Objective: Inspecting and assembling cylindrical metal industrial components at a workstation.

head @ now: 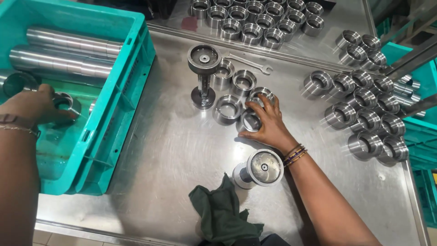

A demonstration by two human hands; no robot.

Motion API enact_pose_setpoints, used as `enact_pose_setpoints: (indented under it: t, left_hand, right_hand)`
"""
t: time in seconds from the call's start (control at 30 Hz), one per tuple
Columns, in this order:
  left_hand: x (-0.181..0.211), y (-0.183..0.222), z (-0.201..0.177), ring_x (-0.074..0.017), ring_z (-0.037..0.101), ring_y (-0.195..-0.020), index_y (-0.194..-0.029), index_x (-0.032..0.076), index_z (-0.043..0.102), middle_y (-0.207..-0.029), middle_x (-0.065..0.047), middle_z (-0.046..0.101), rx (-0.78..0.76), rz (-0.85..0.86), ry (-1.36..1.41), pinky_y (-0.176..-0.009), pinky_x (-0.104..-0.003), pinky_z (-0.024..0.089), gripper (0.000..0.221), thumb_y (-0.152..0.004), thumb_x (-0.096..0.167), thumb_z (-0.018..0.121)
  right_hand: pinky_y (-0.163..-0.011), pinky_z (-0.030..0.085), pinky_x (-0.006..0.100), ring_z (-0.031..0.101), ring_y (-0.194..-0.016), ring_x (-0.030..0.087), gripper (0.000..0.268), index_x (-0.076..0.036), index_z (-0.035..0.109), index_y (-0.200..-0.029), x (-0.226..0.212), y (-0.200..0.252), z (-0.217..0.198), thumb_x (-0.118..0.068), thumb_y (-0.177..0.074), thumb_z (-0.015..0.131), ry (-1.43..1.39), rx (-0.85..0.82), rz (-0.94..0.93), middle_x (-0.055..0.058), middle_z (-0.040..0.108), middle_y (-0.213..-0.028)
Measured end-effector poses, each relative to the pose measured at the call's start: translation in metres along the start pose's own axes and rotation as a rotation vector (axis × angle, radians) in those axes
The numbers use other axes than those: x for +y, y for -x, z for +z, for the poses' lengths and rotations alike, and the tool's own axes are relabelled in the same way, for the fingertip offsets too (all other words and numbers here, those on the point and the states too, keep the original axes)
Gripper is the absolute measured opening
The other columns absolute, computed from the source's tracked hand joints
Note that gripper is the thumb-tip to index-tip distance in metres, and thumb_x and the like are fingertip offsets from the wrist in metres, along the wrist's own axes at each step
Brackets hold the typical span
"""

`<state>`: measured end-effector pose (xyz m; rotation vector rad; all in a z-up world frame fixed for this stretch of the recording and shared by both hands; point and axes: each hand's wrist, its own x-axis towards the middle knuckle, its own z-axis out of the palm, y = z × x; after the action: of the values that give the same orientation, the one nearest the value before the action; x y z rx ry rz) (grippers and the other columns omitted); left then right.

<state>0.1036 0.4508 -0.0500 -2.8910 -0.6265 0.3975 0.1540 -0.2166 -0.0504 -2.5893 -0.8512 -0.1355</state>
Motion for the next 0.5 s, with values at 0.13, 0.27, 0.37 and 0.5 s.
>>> enact_pose_setpoints:
  t: [0.13,0.27,0.37,0.5]
  left_hand:
    - [0.008,0.000,-0.003,-0.0405,0.074,-0.113,-0.133,0.009,0.069,-0.120,-0.024,0.077,-0.082,-0.009,0.007,-0.097,-0.048,0.059,0.088,-0.066,0.063,0.088]
    - [0.007,-0.007,0.001,-0.0394,0.074,-0.116,-0.128,0.018,0.079,-0.127,-0.020,0.076,-0.111,0.028,-0.009,-0.101,-0.048,0.057,0.065,-0.071,0.051,0.086]
    - [0.010,0.029,-0.017,-0.0440,0.060,-0.122,-0.116,0.032,0.082,-0.134,-0.013,0.066,0.311,0.052,-0.066,-0.090,-0.053,0.052,0.037,-0.082,0.047,0.079]
    - [0.017,0.082,-0.088,-0.0418,0.052,-0.122,-0.129,0.018,0.073,-0.129,-0.016,0.058,0.044,-0.013,0.221,-0.101,-0.056,0.043,0.059,-0.079,0.048,0.081]
  right_hand:
    - [-0.118,0.009,0.069,0.001,-0.153,0.049,0.109,-0.030,0.040,-0.152,-0.008,-0.013,-0.009,-0.066,-0.060,0.085,-0.093,-0.114,0.096,0.019,0.020,-0.166]
    - [-0.126,0.016,0.059,0.007,-0.160,0.039,0.095,-0.027,0.032,-0.158,-0.006,-0.003,-0.028,-0.062,-0.081,0.076,-0.593,-0.043,-0.011,0.016,0.012,-0.173]
    - [-0.119,0.034,0.051,0.023,-0.157,0.031,0.080,-0.022,0.041,-0.152,-0.042,0.023,-0.064,-0.046,-0.082,0.074,-0.597,-0.015,0.148,0.011,0.023,-0.171]
    - [-0.116,0.040,0.045,0.033,-0.153,0.028,0.062,-0.015,0.051,-0.143,-0.039,0.061,-0.072,-0.030,-0.087,0.073,-0.643,0.005,0.203,0.009,0.032,-0.166]
